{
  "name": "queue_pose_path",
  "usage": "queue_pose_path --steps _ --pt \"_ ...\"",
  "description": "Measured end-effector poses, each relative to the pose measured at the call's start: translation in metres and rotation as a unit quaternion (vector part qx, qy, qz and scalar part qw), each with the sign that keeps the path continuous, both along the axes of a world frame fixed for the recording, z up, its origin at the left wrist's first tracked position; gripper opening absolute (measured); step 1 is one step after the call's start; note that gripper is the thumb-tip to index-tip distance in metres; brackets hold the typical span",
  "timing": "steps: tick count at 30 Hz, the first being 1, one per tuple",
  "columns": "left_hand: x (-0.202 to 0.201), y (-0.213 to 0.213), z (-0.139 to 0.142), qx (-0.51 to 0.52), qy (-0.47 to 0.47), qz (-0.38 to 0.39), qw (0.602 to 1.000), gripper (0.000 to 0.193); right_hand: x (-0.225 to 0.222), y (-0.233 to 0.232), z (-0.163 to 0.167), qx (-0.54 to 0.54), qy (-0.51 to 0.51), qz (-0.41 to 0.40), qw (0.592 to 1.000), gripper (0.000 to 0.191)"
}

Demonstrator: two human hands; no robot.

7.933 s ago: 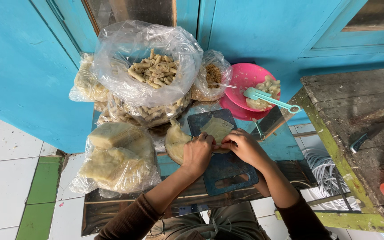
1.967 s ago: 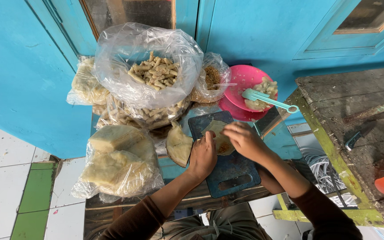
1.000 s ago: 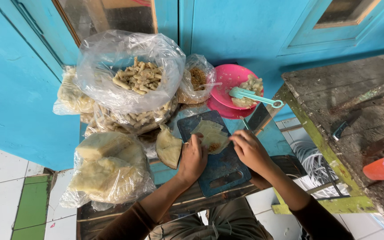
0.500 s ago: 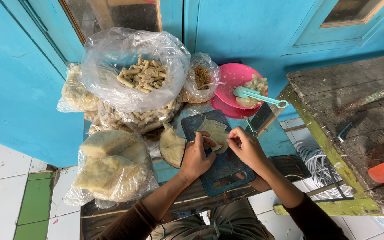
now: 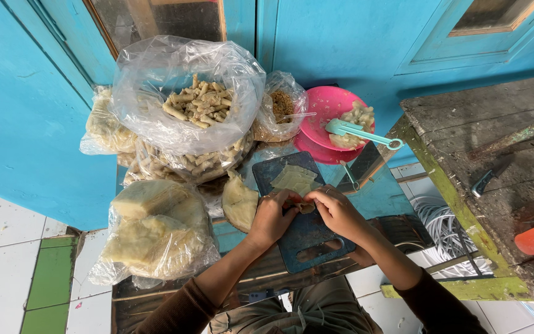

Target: The person folds square dough wrappers with a spoonful of brown filling placed on a cutting board, pressing the edges together to seal each piece and stacking the folded pastries on the board. They repeat this with wrapper pieces taken from a plastic-wrapped block, then pick up a plastic spatula from a pink plate.

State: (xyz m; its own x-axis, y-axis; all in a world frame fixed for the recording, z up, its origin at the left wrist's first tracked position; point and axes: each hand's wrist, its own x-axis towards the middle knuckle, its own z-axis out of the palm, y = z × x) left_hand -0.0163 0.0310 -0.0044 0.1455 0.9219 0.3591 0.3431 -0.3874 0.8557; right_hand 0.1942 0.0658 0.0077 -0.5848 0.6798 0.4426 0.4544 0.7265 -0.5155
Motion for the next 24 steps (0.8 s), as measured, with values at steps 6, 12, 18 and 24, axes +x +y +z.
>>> queue_pose_path --steps 6,12,18,24 --pt "-0.0005 0.0004 -0.0023 -0.015 0.008 0.010 1.000 0.020 0.0018 -0.0011 -0.0020 -0.090 0.046 -0.029 0.994 0.009" --pt "-0.0014 0.0008 -0.0040 -0.021 0.002 0.004 1.000 0.018 0.0024 -0.0007 -0.0027 -0.096 0.051 -0.028 0.994 0.010" --pt "-0.0014 -0.0001 -0.0041 -0.002 0.009 0.011 1.000 0.017 0.0031 0.0023 -0.0049 -0.054 0.067 -0.012 0.996 0.012" --pt "-0.0013 -0.0023 -0.0004 0.046 0.027 0.023 0.998 0.017 0.0033 0.0029 -0.0028 -0.043 0.000 0.007 0.999 0.021"
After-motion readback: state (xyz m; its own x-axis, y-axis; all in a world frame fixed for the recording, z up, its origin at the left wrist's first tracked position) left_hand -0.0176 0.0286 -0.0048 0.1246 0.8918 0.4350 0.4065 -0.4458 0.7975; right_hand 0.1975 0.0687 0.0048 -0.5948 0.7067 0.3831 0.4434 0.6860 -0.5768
